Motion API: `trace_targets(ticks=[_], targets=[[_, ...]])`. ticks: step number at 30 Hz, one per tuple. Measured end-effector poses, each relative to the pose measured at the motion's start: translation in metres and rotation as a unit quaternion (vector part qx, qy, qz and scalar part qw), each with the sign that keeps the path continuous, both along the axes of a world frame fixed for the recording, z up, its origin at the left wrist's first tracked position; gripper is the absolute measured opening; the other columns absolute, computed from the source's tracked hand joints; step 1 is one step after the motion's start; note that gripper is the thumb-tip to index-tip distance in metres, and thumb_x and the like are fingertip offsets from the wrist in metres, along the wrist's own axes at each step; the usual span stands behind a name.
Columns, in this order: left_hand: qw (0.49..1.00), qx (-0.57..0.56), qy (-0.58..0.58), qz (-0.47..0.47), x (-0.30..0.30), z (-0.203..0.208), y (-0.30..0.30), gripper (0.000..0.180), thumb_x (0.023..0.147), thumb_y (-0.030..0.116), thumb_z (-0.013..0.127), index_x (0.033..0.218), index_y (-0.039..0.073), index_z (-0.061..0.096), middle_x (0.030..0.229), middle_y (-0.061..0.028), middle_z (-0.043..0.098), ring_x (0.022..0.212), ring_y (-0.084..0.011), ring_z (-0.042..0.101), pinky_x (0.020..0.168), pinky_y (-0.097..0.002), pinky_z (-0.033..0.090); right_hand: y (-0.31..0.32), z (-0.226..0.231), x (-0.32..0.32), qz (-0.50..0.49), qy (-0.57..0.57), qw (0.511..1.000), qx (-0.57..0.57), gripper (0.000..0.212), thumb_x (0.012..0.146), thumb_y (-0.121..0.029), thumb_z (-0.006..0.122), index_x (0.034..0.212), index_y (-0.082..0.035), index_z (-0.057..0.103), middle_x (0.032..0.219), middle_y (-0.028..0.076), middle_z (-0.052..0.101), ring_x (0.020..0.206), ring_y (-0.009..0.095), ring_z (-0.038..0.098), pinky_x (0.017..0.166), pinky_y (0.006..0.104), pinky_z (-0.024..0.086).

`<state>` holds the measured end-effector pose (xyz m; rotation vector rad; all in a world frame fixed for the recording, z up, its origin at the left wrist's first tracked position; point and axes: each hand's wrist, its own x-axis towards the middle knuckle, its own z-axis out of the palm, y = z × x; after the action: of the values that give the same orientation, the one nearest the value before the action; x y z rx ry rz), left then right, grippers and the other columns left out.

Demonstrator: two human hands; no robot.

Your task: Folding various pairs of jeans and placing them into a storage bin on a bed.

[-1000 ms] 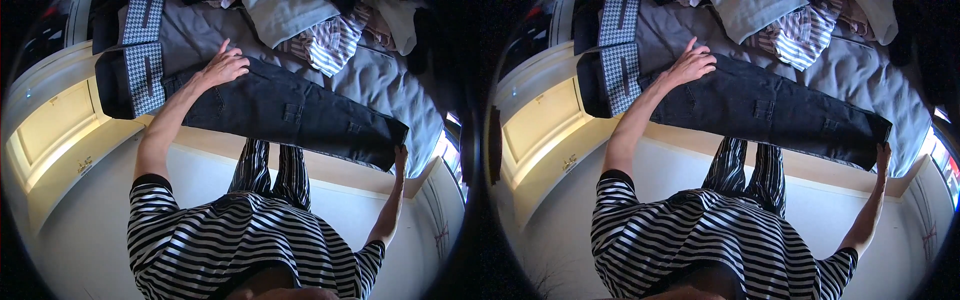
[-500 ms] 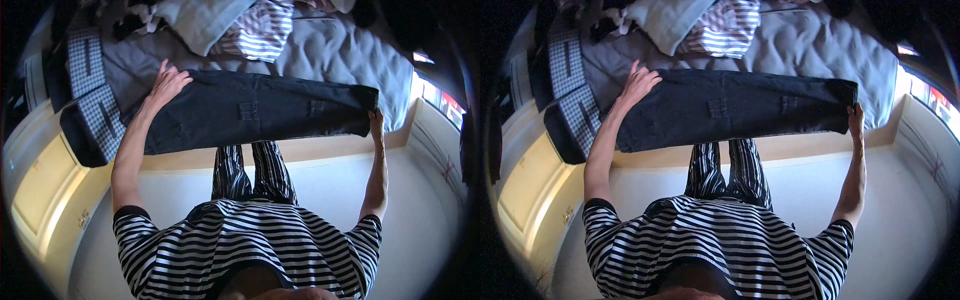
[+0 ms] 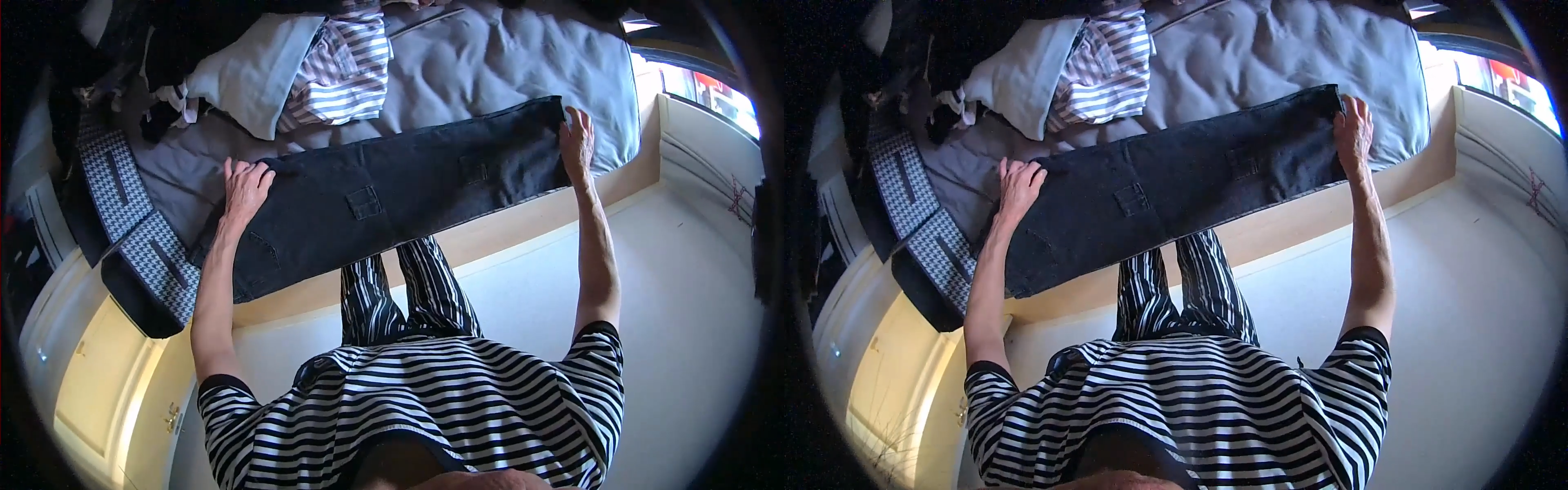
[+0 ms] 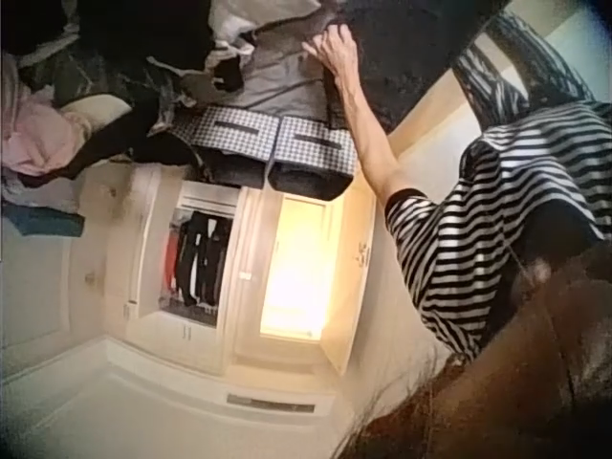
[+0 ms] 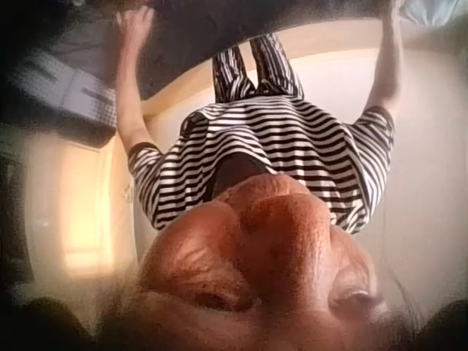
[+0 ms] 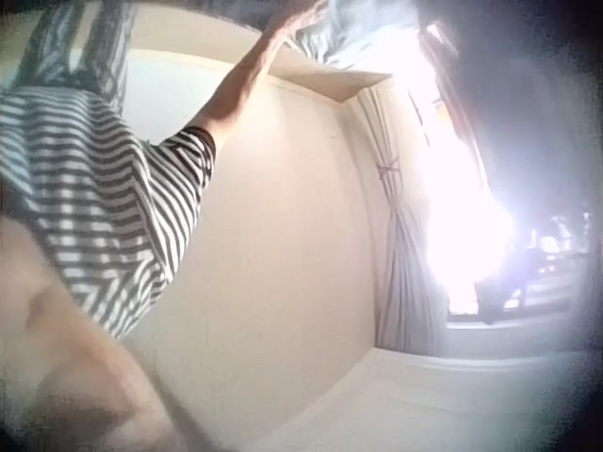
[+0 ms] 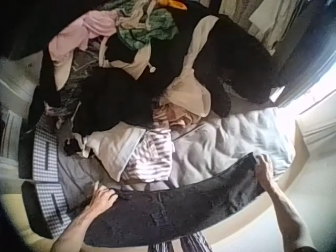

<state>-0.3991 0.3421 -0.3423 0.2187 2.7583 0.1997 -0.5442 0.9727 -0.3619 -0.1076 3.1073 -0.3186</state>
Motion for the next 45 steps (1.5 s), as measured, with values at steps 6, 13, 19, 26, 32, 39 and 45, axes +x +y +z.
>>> trace_targets(ticks=[6,13,19,26,32,39,45], targets=[[0.999,0.012,0.043,-0.002,0.000,0.007,0.014,0.017,0.084,0.024,0.062,0.085,0.007,0.064,0.087,-0.0063,0.066,0.095,-0.0254,0.055,0.105,-0.0548,0.025,-0.011,0.003,-0.038,0.170,-0.036,0.982,0.078,0.034,0.079,-0.005,0.061,0.113,-0.011,0.059,0.112,0.011,0.055,0.109,0.031,0.051,0.091,0.0415,0.042],[0.995,0.070,0.043,-0.064,-0.008,-0.005,0.027,0.021,0.087,0.027,0.062,0.077,0.008,0.059,0.078,-0.0100,0.064,0.081,-0.0277,0.059,0.081,-0.0391,0.039,-0.002,0.010,-0.046,0.142,-0.121,0.979,0.083,0.020,0.082,-0.020,0.061,0.099,-0.010,0.062,0.103,0.010,0.058,0.103,0.030,0.053,0.088,0.0426,0.042],[0.998,-0.005,0.042,-0.043,-0.006,-0.033,0.007,0.027,0.090,0.031,0.058,0.076,0.007,0.059,0.063,-0.0165,0.062,0.067,-0.0353,0.059,0.071,-0.0431,0.044,-0.006,-0.007,-0.060,0.079,-0.144,0.978,0.127,0.019,0.085,-0.025,0.059,0.096,-0.009,0.062,0.099,0.010,0.060,0.101,0.031,0.056,0.085,0.0436,0.044],[0.999,-0.043,-0.021,-0.006,-0.010,-0.024,0.016,0.023,0.091,0.027,0.057,0.080,0.006,0.058,0.073,-0.0167,0.062,0.072,-0.0357,0.058,0.074,-0.0449,0.044,-0.054,-0.001,-0.005,0.108,0.066,0.991,0.037,0.042,0.079,-0.014,0.066,0.120,-0.011,0.056,0.120,0.014,0.053,0.114,0.033,0.048,0.097,0.0466,0.037],[0.980,0.084,0.166,-0.065,0.023,-0.008,0.104,0.041,0.084,0.019,0.062,0.124,0.012,0.053,0.131,-0.0093,0.045,0.129,-0.0285,0.037,0.109,-0.0523,0.023,-0.149,-0.020,0.096,0.245,-0.035,0.964,-0.100,0.055,0.082,-0.025,0.065,0.133,-0.016,0.047,0.136,0.010,0.044,0.132,0.030,0.036,0.110,0.0497,0.025],[0.990,0.080,0.083,-0.080,0.042,-0.066,0.120,0.049,0.095,0.036,0.039,0.140,0.016,0.040,0.150,-0.0117,0.029,0.139,-0.0316,0.025,0.111,-0.0551,0.012,-0.041,-0.044,0.029,0.143,0.063,0.988,0.014,0.054,0.084,-0.021,0.059,0.136,-0.015,0.044,0.137,0.008,0.044,0.124,0.029,0.041,0.104,0.0461,0.029],[0.992,0.016,0.123,0.011,0.021,-0.064,0.097,0.049,0.093,0.030,0.045,0.139,0.015,0.041,0.147,-0.0104,0.034,0.137,-0.0291,0.028,0.111,-0.0539,0.014,-0.011,-0.056,0.022,0.158,0.039,0.983,0.081,0.050,0.092,-0.023,0.049,0.141,-0.014,0.039,0.143,0.008,0.038,0.131,0.026,0.036,0.110,0.0420,0.024]])
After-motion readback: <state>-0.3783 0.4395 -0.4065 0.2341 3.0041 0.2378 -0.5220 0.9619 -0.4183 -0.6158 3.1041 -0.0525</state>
